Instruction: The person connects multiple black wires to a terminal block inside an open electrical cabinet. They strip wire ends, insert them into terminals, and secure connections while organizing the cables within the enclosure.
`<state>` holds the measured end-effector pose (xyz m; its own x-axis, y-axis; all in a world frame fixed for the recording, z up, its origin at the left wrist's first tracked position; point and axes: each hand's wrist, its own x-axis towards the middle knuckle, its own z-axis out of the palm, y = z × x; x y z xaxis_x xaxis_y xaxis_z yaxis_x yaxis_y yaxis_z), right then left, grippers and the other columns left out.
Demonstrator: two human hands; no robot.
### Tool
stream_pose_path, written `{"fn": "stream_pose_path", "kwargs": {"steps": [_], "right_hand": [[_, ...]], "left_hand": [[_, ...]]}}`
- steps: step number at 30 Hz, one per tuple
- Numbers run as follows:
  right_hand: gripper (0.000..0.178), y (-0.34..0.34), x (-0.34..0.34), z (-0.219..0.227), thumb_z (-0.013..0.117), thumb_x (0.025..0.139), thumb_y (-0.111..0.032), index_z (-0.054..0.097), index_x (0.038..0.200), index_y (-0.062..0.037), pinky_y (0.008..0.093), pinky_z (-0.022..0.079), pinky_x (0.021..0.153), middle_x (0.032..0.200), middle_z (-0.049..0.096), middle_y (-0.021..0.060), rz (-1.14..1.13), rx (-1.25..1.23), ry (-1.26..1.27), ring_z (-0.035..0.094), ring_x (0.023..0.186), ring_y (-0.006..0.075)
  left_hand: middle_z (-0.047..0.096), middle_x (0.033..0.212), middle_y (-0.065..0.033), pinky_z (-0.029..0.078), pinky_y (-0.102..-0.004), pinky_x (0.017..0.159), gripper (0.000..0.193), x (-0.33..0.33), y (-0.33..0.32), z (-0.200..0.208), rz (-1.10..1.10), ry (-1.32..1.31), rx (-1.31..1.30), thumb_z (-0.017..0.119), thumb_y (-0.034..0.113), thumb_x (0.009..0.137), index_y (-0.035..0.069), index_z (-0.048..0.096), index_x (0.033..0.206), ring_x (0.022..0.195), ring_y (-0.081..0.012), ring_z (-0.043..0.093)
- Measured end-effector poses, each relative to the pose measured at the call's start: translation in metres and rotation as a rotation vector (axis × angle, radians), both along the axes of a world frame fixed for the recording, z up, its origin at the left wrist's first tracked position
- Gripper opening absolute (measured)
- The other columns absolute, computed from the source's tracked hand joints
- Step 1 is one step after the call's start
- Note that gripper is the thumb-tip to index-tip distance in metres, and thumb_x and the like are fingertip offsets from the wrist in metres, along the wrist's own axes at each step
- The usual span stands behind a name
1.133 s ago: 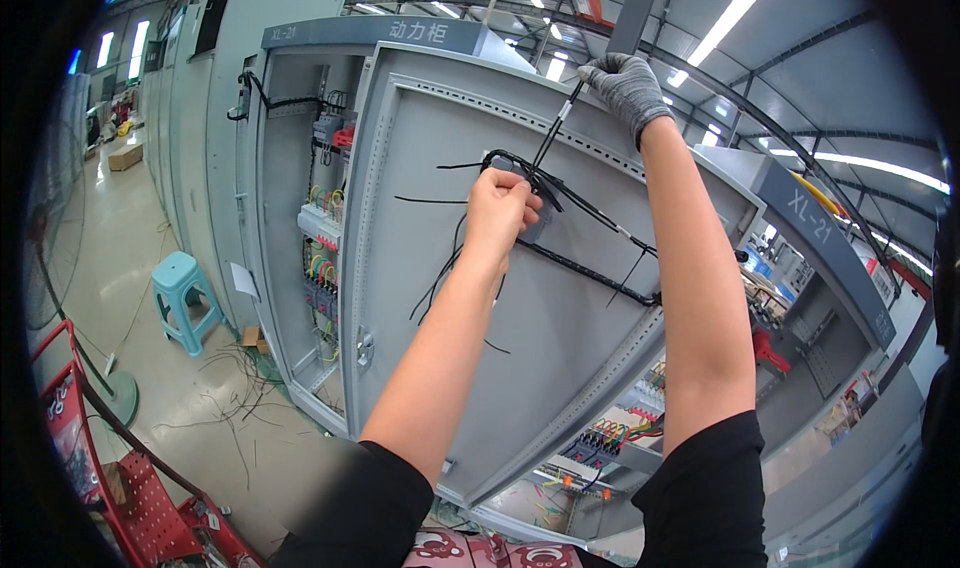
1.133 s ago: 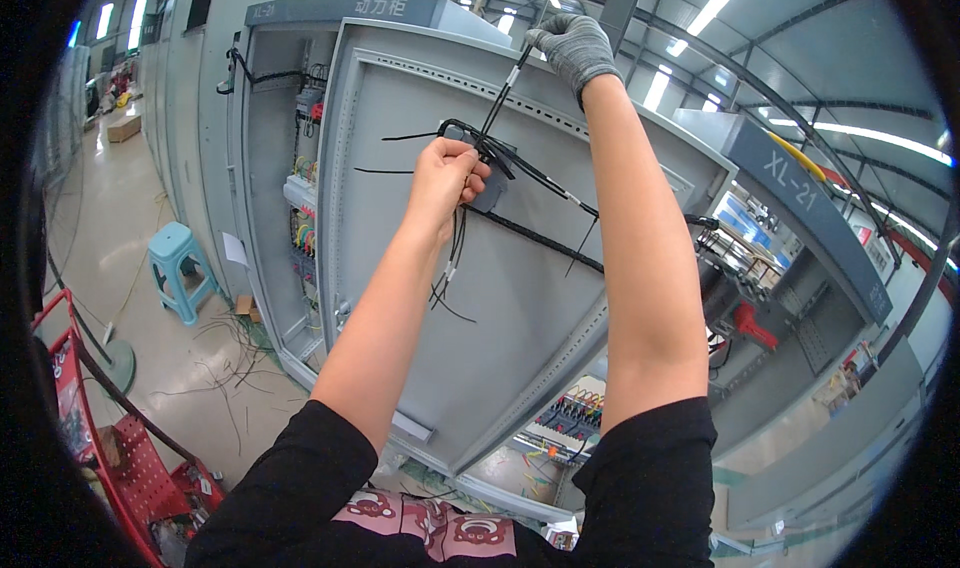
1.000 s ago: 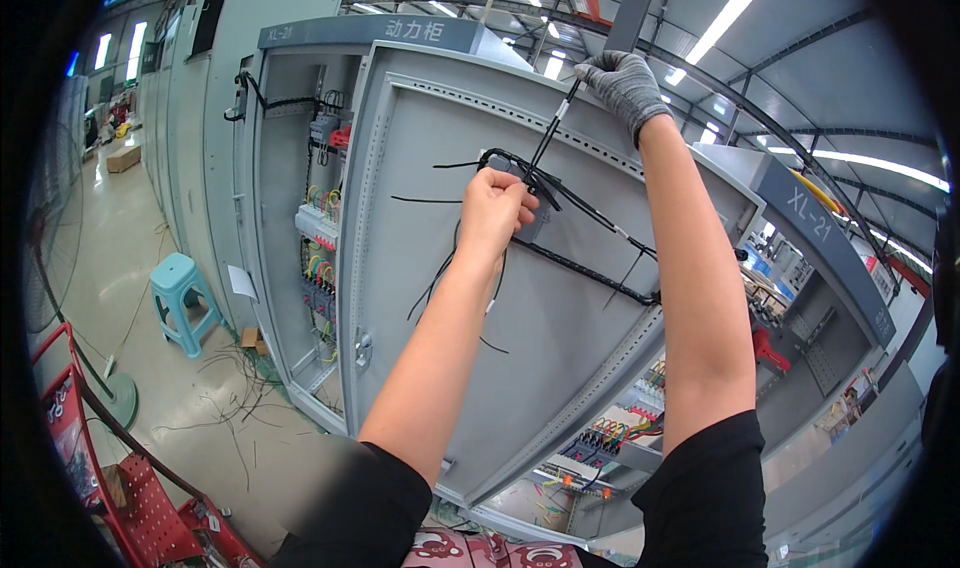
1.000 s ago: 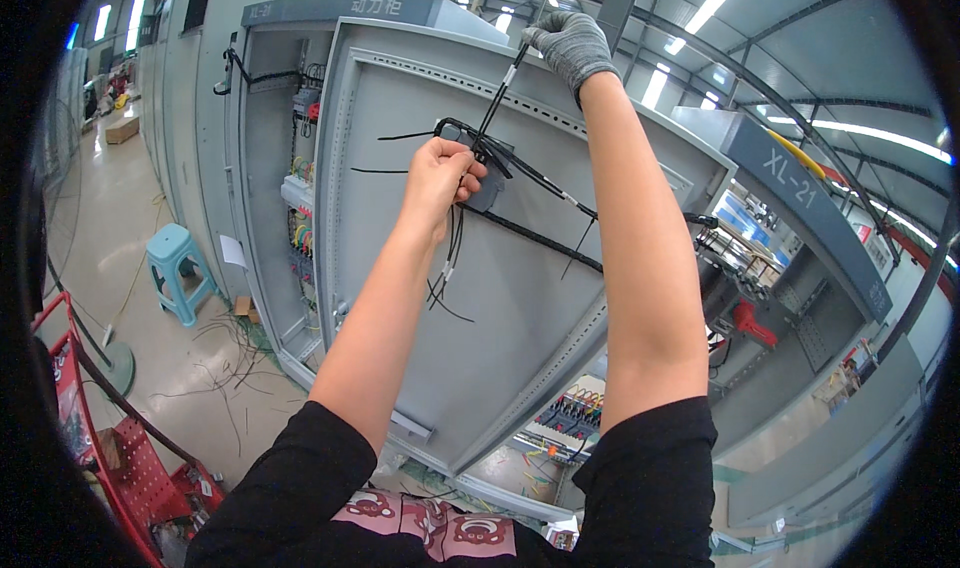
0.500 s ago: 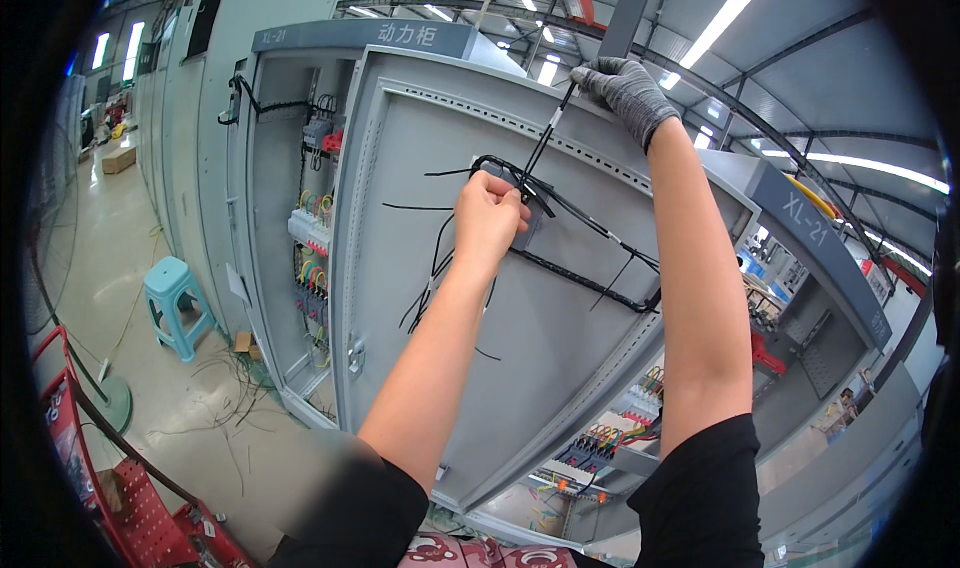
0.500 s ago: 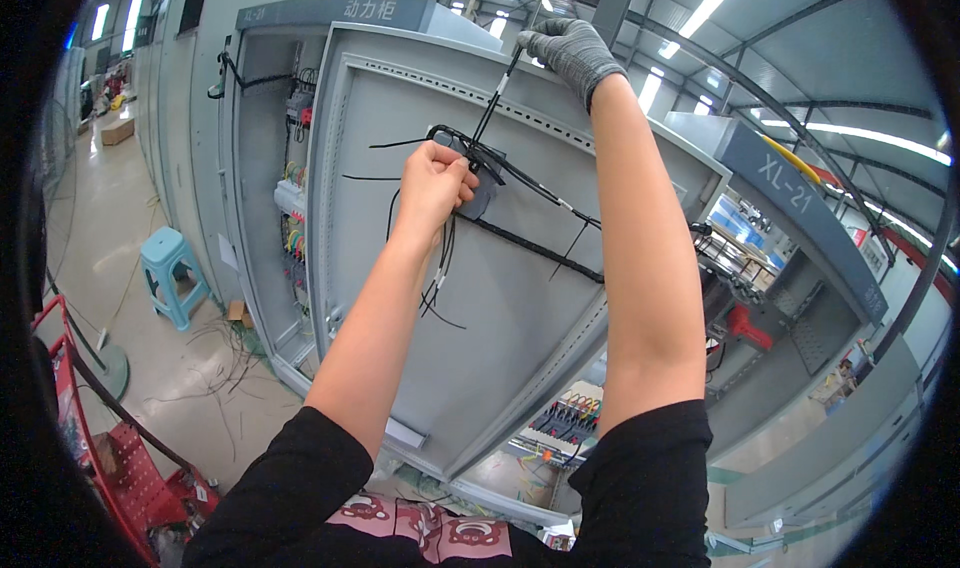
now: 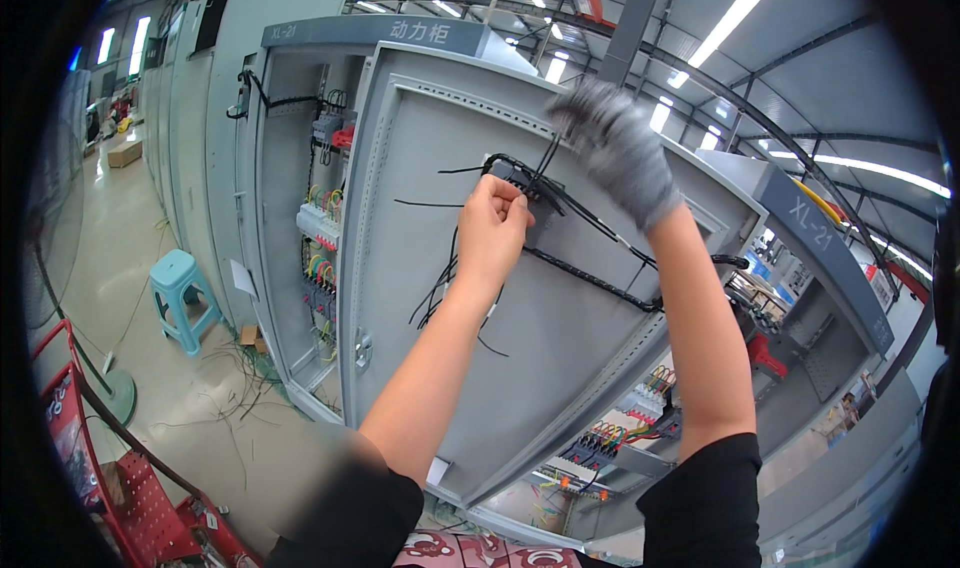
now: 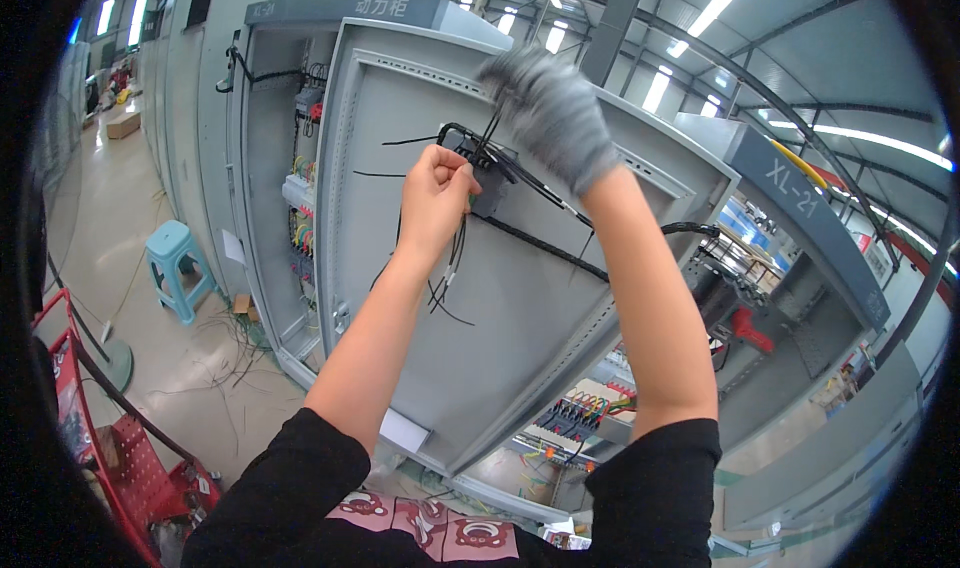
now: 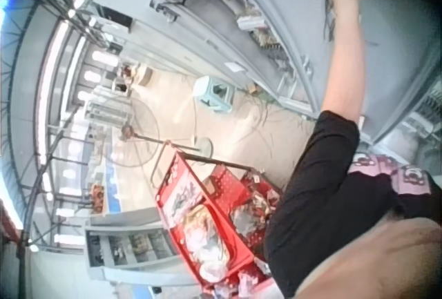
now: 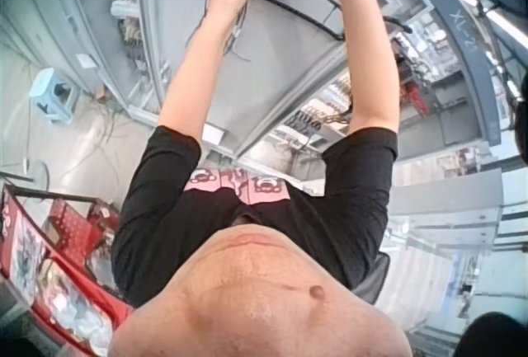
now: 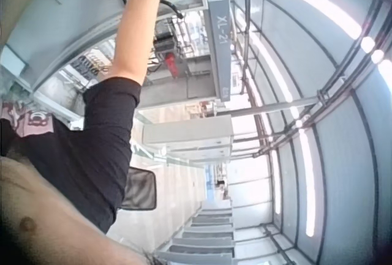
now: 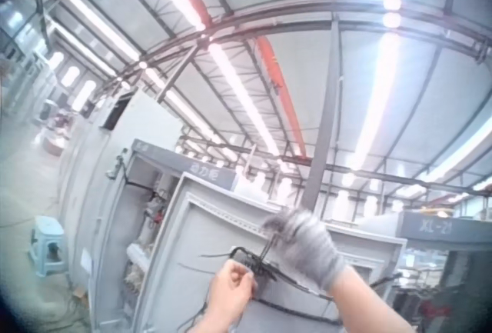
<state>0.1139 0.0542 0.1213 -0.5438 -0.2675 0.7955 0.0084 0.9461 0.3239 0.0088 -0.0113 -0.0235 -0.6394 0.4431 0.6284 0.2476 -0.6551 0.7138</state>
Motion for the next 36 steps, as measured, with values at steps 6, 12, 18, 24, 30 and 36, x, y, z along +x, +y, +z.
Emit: {"fn": "stream_pose_path", "kwargs": {"steps": [6, 12, 18, 24, 30, 36], "right_hand": [[0.020, -0.071, 0.034, -0.053, 0.069, 0.077, -0.015, 0.070, 0.097, -0.0128, 0.0405, 0.045, 0.096, 0.098, 0.066, 0.0045, -0.363, 0.420, -0.237, 0.058, 0.107, 0.0273], [0.018, -0.089, 0.061, -0.053, 0.067, 0.076, -0.015, 0.067, 0.093, -0.0108, 0.0411, 0.047, 0.085, 0.089, 0.062, 0.0059, -0.441, 0.404, -0.372, 0.061, 0.091, 0.0268], [0.015, -0.095, 0.078, -0.062, 0.063, 0.078, -0.010, 0.065, 0.092, -0.0073, 0.0409, 0.048, 0.078, 0.085, 0.061, 0.0092, -0.436, 0.392, -0.350, 0.061, 0.084, 0.0293], [0.012, -0.096, 0.095, -0.081, 0.063, 0.077, -0.010, 0.063, 0.088, -0.0083, 0.0421, 0.047, 0.074, 0.082, 0.062, 0.0096, -0.543, 0.329, -0.246, 0.061, 0.079, 0.0292], [0.010, -0.072, 0.091, -0.118, 0.061, 0.081, -0.020, 0.062, 0.085, -0.0103, 0.0432, 0.049, 0.070, 0.078, 0.065, 0.0116, -0.634, 0.213, -0.086, 0.063, 0.073, 0.0309], [0.014, -0.067, 0.103, -0.118, 0.060, 0.087, -0.021, 0.068, 0.092, -0.0105, 0.0426, 0.050, 0.070, 0.080, 0.067, 0.0103, -0.618, 0.083, -0.320, 0.066, 0.077, 0.0296]], "left_hand": [[0.062, 0.078, -0.0046, 0.049, -0.0238, 0.064, 0.005, 0.014, -0.051, -0.019, 0.121, 0.266, 0.141, 0.056, -0.003, 0.092, -0.001, 0.052, 0.093, 0.072, -0.0088, 0.061], [0.065, 0.079, -0.0096, 0.052, -0.0283, 0.063, 0.009, 0.036, -0.079, -0.021, 0.258, 0.493, 0.169, 0.058, -0.005, 0.089, -0.001, 0.052, 0.094, 0.072, -0.0171, 0.068], [0.066, 0.083, -0.0098, 0.053, -0.0270, 0.067, 0.011, 0.049, -0.083, -0.023, 0.288, 0.509, 0.171, 0.057, -0.006, 0.091, -0.001, 0.052, 0.100, 0.076, -0.0169, 0.070], [0.068, 0.092, -0.0152, 0.054, -0.0313, 0.074, 0.014, 0.076, -0.093, -0.025, 0.136, 0.441, 0.085, 0.048, -0.003, 0.097, -0.003, 0.052, 0.110, 0.086, -0.0226, 0.071], [0.067, 0.103, -0.0150, 0.054, -0.0364, 0.089, 0.020, 0.092, -0.078, -0.039, -0.114, 0.375, -0.067, 0.041, 0.003, 0.102, -0.005, 0.051, 0.117, 0.100, -0.0252, 0.068], [0.069, 0.087, -0.0062, 0.052, -0.0295, 0.074, 0.014, 0.055, -0.089, -0.029, -0.454, 0.195, -0.308, 0.057, 0.014, 0.098, 0.002, 0.060, 0.104, 0.086, -0.0132, 0.068]]}}
